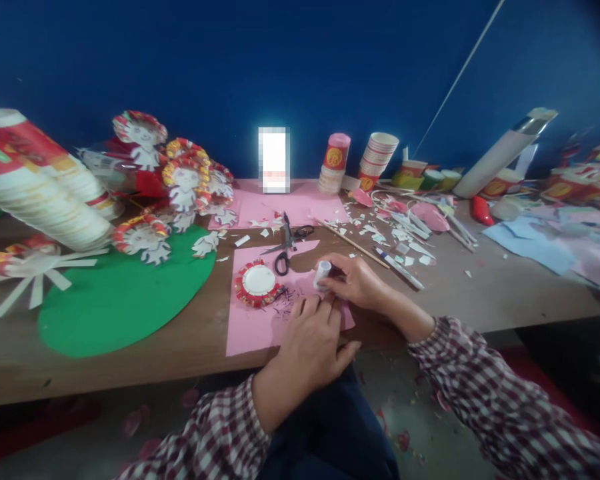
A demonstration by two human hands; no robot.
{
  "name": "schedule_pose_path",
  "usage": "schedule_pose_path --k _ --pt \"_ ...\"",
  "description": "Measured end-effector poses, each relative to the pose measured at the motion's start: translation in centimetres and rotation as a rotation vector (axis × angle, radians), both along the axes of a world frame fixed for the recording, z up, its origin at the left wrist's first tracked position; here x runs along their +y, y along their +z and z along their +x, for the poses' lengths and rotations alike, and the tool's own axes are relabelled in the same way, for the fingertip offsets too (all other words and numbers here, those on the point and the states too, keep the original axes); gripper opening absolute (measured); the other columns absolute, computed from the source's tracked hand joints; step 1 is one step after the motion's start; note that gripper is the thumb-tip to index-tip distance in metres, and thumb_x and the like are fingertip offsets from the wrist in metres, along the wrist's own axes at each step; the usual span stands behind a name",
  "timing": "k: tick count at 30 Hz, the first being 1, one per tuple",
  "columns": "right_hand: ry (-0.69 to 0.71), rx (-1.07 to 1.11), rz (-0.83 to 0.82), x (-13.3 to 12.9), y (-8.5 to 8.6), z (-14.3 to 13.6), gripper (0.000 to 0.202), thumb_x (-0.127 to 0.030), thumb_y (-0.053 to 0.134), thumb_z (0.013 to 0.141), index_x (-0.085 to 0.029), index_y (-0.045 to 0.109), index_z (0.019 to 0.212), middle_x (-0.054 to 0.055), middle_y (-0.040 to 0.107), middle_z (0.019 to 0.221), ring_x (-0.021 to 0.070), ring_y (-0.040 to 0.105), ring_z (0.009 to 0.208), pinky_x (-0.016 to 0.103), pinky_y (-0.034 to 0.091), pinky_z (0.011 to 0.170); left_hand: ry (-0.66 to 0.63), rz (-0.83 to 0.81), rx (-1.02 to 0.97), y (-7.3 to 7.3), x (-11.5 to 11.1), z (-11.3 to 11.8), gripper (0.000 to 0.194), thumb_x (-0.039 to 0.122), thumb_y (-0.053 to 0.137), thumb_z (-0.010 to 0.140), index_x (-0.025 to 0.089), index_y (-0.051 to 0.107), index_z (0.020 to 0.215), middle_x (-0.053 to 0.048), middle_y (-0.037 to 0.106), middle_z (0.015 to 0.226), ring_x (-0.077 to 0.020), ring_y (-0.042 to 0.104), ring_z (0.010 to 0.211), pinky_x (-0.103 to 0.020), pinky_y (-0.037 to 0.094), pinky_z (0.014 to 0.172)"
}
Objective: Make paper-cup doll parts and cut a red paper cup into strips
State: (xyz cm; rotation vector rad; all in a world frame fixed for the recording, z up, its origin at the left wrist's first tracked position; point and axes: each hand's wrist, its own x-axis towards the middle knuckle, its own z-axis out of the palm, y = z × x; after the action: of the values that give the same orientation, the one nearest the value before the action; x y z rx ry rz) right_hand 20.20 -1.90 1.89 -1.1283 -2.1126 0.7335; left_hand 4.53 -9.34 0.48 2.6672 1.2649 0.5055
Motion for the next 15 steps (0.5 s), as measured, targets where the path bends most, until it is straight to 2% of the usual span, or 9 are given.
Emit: schedule_pose_path --k 3,7,11,15 --pt "0.013 0.005 -0.003 -0.2 0.0 0.0 0.022 -0.022 0.059 0.08 -0.018 0.06 0.102 0.003 0.065 0.095 0.0144 0.06 0.081 0.025 0.048 0.076 0.005 0.005 0.005 0.0 0.0 0.0 0.057 0.052 0.049 0.081 0.012 0.052 0.121 -0.015 0.055 0.122 -0.0317 0.044 0.108 -0.049 0.034 0.094" --pt "0.002 0.074 -0.076 -0.3 0.1 0.6 0.021 -0.025 0.059 0.08 -0.019 0.059 0.1 0.004 0.066 0.093 0.0159 0.061 0.083 0.028 0.049 0.076 0.008 -0.003 0.009 0.0 0.0 0.0 0.061 0.053 0.049 0.081 0.012 0.049 0.126 -0.015 0.055 0.121 -0.0313 0.045 0.107 -0.048 0.034 0.094" --pt "-0.158 0.29 -0.082 0.2 0.3 1.8 0.026 -0.03 0.058 0.081 -0.018 0.054 0.104 0.005 0.064 0.095 0.0151 0.061 0.08 0.028 0.049 0.071 0.005 -0.021 0.01 0.2 0.0 0.0 0.061 0.052 0.046 0.083 0.012 0.047 0.128 -0.014 0.054 0.123 -0.0305 0.044 0.11 -0.047 0.033 0.096" --pt "-0.342 0.201 0.015 1.1 0.2 3.4 0.021 -0.026 0.062 0.073 -0.018 0.056 0.092 0.0 0.06 0.081 0.0112 0.052 0.064 0.023 0.042 0.059 0.01 -0.02 0.011 0.4 -0.1 -0.1 0.061 0.051 0.047 0.082 0.014 0.044 0.13 -0.013 0.049 0.132 -0.0302 0.043 0.113 -0.047 0.034 0.097"
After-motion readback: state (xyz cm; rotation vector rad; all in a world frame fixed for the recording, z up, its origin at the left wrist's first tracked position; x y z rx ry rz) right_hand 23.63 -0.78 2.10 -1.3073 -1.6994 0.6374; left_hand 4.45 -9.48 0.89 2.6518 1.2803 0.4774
